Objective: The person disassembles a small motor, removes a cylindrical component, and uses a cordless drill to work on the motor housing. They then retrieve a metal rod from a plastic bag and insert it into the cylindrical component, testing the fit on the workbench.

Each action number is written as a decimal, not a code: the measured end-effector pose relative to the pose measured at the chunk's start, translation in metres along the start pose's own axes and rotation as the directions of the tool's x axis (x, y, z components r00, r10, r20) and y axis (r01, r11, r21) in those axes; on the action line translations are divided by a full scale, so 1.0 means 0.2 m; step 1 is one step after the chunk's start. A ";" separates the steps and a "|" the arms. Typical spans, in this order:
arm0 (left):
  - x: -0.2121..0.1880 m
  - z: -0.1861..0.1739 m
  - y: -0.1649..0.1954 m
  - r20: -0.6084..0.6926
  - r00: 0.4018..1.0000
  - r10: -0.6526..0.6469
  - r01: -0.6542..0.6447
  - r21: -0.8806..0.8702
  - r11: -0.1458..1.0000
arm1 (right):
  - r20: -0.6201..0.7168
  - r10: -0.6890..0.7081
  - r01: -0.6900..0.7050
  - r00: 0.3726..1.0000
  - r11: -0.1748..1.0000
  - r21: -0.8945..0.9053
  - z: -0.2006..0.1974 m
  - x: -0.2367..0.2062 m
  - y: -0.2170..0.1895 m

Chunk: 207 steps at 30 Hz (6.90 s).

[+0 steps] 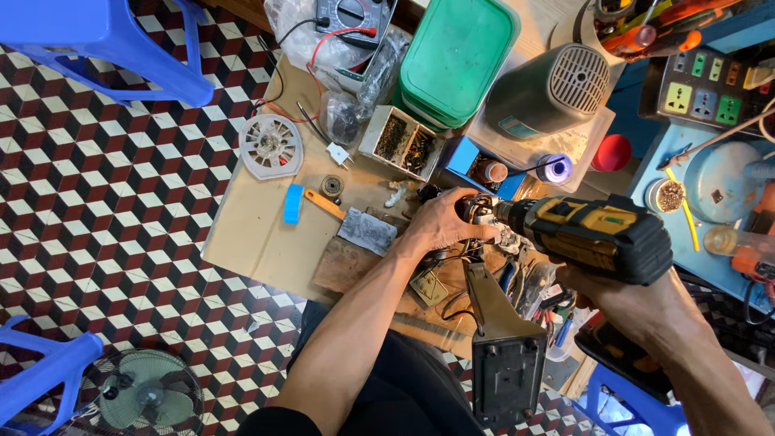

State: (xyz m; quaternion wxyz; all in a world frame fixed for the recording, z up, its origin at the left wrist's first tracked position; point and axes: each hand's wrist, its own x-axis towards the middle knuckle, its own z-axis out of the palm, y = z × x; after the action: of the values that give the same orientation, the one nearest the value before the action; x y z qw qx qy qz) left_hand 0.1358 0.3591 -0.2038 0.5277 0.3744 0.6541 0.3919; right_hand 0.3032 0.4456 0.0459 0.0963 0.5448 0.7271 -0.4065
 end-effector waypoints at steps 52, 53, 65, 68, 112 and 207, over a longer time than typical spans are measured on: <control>0.04 0.02 0.00 0.015 0.996 -0.089 0.089 -0.003 0.996 | 0.114 0.165 -0.173 0.980 0.983 0.066 -0.10 0.18 -0.05; 0.04 0.02 -0.01 0.015 0.996 -0.088 0.088 0.003 0.996 | 0.117 0.188 -0.194 0.975 0.980 0.040 -0.11 0.18 -0.06; 0.05 0.02 -0.01 0.016 0.996 -0.084 0.084 0.014 0.996 | 0.128 0.169 -0.165 0.977 0.986 -0.039 -0.15 0.18 -0.05; 0.06 0.02 -0.01 0.014 0.998 -0.065 0.065 -0.004 0.998 | 0.128 0.160 -0.161 0.979 0.987 -0.007 -0.14 0.18 -0.04; 0.08 0.06 -0.03 0.012 1.000 -0.029 0.028 0.043 0.999 | 0.148 0.325 -0.296 0.934 0.937 -0.187 -0.18 0.34 0.02; -0.09 0.12 0.17 0.056 0.995 -0.087 0.090 -0.054 0.994 | -0.315 0.679 -0.011 0.663 0.429 0.903 0.15 -1.31 1.38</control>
State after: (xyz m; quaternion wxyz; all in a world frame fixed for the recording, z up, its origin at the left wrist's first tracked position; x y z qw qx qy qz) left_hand 0.1643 0.3586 -0.1695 0.5722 0.3403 0.6443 0.3764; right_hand 0.6352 0.2584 0.0441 -0.3497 0.7698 0.2752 -0.4577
